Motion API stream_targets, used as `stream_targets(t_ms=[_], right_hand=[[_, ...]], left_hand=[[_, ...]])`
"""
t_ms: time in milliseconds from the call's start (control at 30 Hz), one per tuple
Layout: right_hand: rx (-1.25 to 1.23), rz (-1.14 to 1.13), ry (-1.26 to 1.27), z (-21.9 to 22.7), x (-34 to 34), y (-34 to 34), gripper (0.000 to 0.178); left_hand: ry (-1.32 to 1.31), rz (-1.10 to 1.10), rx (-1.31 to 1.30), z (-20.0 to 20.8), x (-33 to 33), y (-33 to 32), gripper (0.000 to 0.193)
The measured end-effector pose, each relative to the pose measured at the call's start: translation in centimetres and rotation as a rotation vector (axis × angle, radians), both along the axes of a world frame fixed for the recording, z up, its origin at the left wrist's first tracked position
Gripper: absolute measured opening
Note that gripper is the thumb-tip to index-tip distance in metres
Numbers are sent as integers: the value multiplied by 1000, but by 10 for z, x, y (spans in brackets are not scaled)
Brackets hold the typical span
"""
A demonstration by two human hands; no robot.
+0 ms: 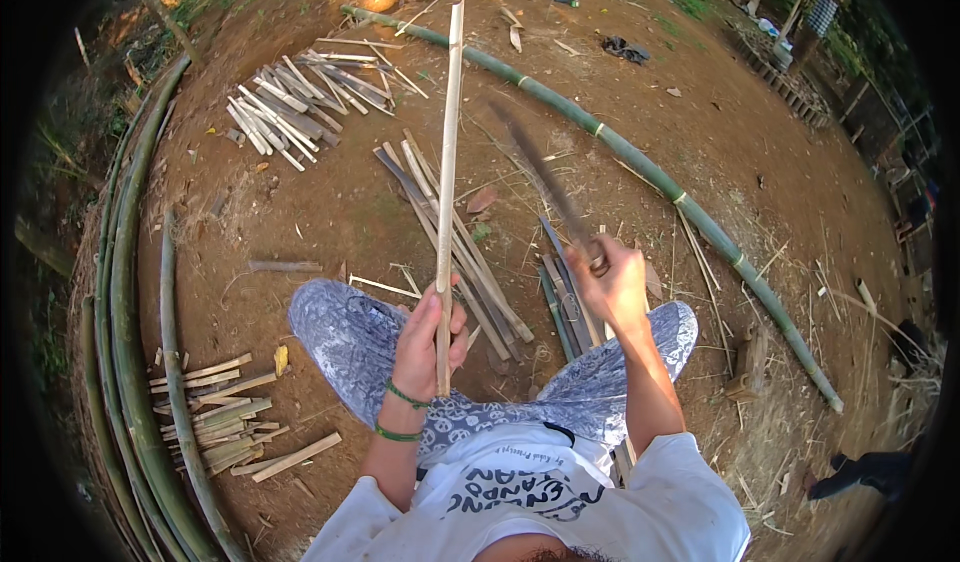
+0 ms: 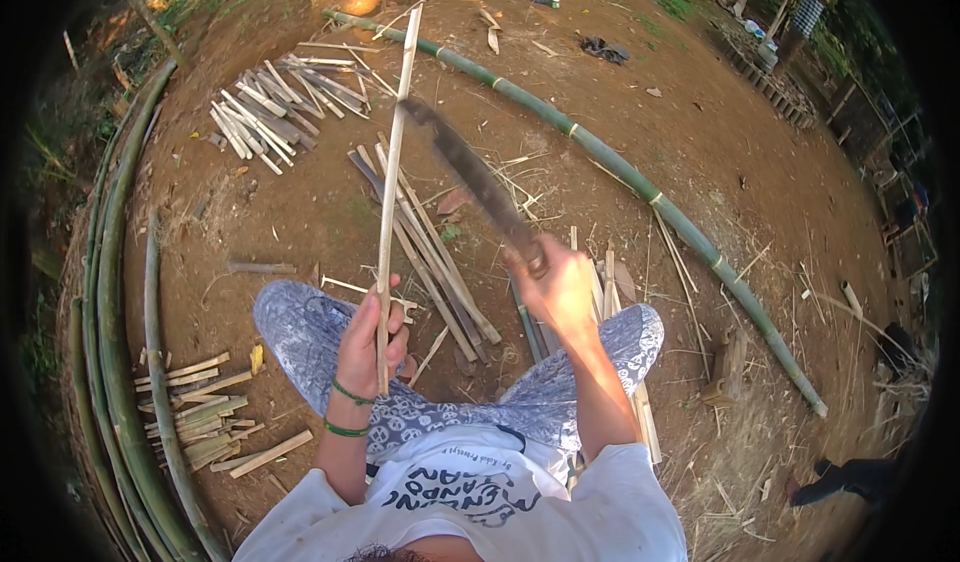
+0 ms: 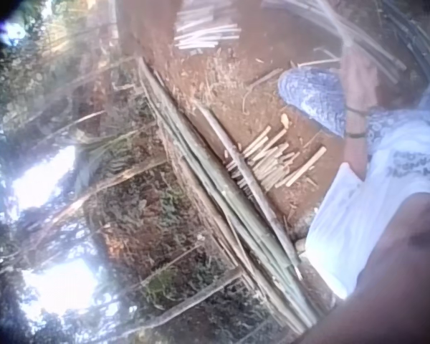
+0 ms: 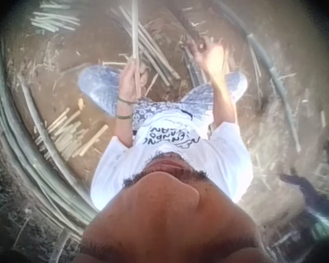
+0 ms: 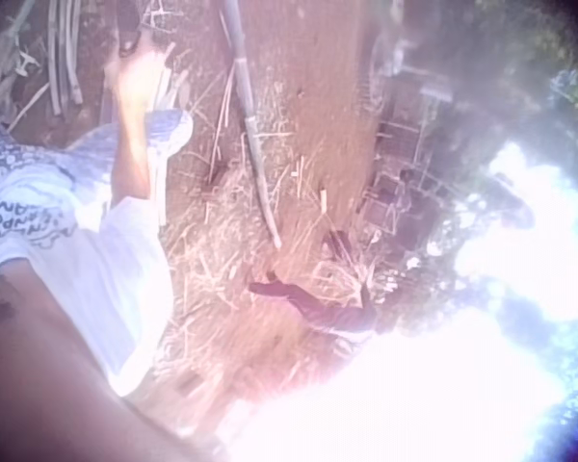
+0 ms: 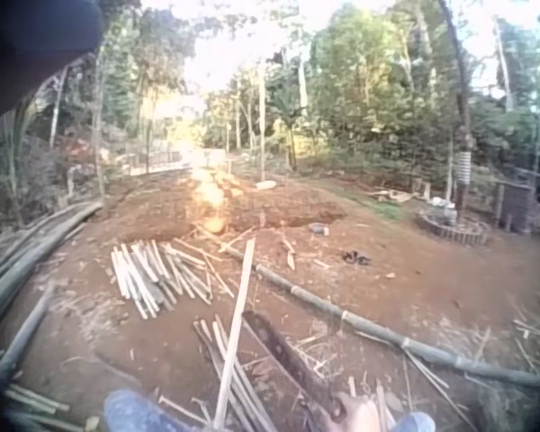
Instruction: The person sits on the ground and uses a large knife to split long bamboo poles into thin strips. They repeatedly strike the bamboo with the knife to separate it into uniform slats, which are then placed in a pile.
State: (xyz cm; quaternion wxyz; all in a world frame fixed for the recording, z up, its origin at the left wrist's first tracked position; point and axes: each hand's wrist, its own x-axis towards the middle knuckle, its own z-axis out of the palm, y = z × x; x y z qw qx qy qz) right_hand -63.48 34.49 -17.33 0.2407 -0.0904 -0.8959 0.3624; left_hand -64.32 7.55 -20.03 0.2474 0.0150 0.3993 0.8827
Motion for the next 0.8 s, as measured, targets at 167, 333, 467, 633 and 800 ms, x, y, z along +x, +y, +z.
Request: stream_targets(t_ms=[167,333,467,633,800], right_hand=[[172,318,-34,-25,6,-28,18],[171,517,-4,-22,13,-44,22],[246,506,68,-18,1,-31,22],[287,469,39,-3,-3,-26,18],[401,514,157,-5,-7,-22,17]], left_hand=[[-2,26,-152,15,9,21,38],[211,74,-325,8,17,29,49],[172,25,-370,13,27,23,44],[155,-18,-316,27,32,23,38],[229,-71,-421,15,40,16,37]])
